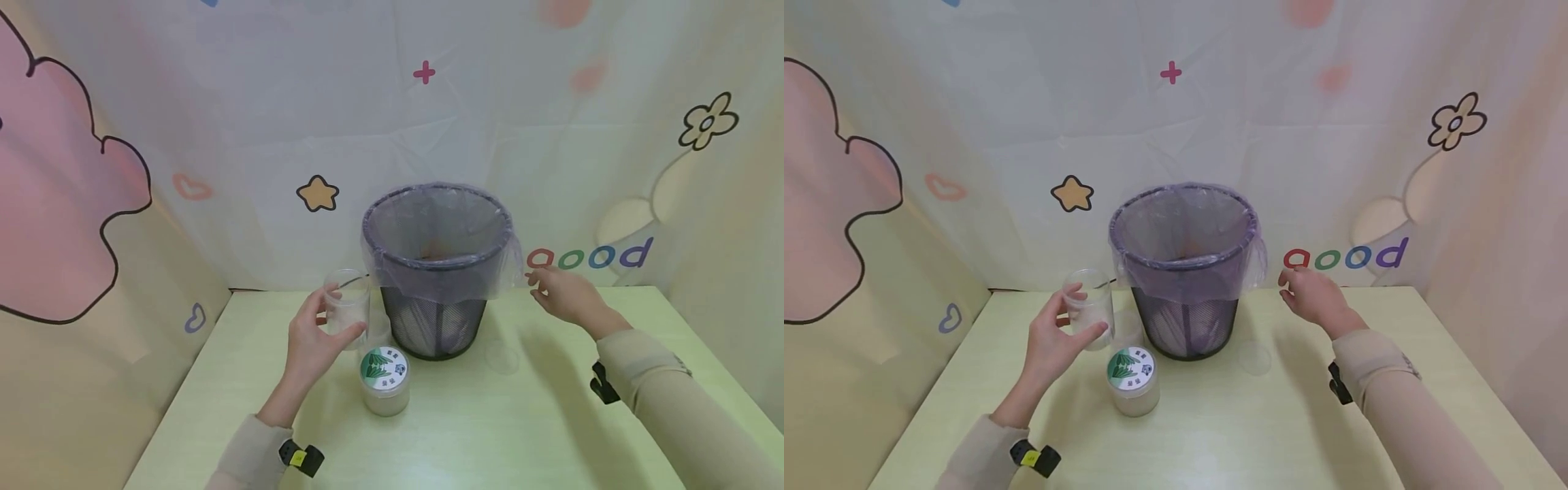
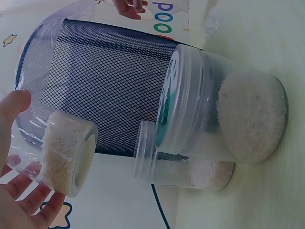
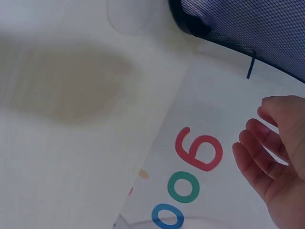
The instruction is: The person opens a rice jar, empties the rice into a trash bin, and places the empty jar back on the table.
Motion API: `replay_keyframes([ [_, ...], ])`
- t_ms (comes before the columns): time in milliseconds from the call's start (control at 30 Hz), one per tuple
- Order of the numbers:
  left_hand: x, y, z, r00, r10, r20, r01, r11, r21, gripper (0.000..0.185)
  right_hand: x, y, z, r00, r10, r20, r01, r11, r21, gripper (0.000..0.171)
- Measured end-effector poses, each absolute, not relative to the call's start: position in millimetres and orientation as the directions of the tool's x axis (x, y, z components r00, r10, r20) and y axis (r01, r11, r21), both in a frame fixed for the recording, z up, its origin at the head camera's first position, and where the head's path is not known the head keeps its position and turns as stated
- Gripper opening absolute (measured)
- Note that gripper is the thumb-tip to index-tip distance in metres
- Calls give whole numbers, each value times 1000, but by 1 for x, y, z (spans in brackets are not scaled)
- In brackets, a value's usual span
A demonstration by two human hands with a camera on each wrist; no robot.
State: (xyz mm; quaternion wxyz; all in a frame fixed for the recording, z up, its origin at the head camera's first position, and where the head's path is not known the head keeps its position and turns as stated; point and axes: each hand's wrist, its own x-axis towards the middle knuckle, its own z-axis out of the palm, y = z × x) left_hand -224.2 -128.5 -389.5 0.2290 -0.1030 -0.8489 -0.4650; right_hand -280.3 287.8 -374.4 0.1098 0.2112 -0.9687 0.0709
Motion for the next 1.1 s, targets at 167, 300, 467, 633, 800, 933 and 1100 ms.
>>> replay_keyframes([
  [167,-226,-130,-382,-872,-22,489,394,562,728,67,-284,288,-356,-885,-400,237,-433,895,-105,17],
  [300,-228,-131,-376,-865,-10,501,409,566,716,68,-286,284,-340,-886,-395,244,-434,891,-135,17],
  [467,-230,-133,-370,-854,1,520,423,584,693,67,-289,278,-320,-898,-370,238,-410,900,-147,16],
  [633,-234,-135,-364,-855,5,519,417,602,681,69,-290,275,-303,-924,-323,205,-356,921,-155,21],
  [800,-237,-136,-358,-851,0,525,413,616,670,69,-290,272,-289,-939,-292,184,-325,928,-183,24],
  [933,-239,-135,-354,-850,-1,526,410,624,665,69,-289,268,-280,-953,-254,165,-289,924,-250,27],
  [1100,-241,-136,-351,-856,-1,516,402,627,668,69,-288,261,-270,-965,-208,158,-250,908,-335,32],
])
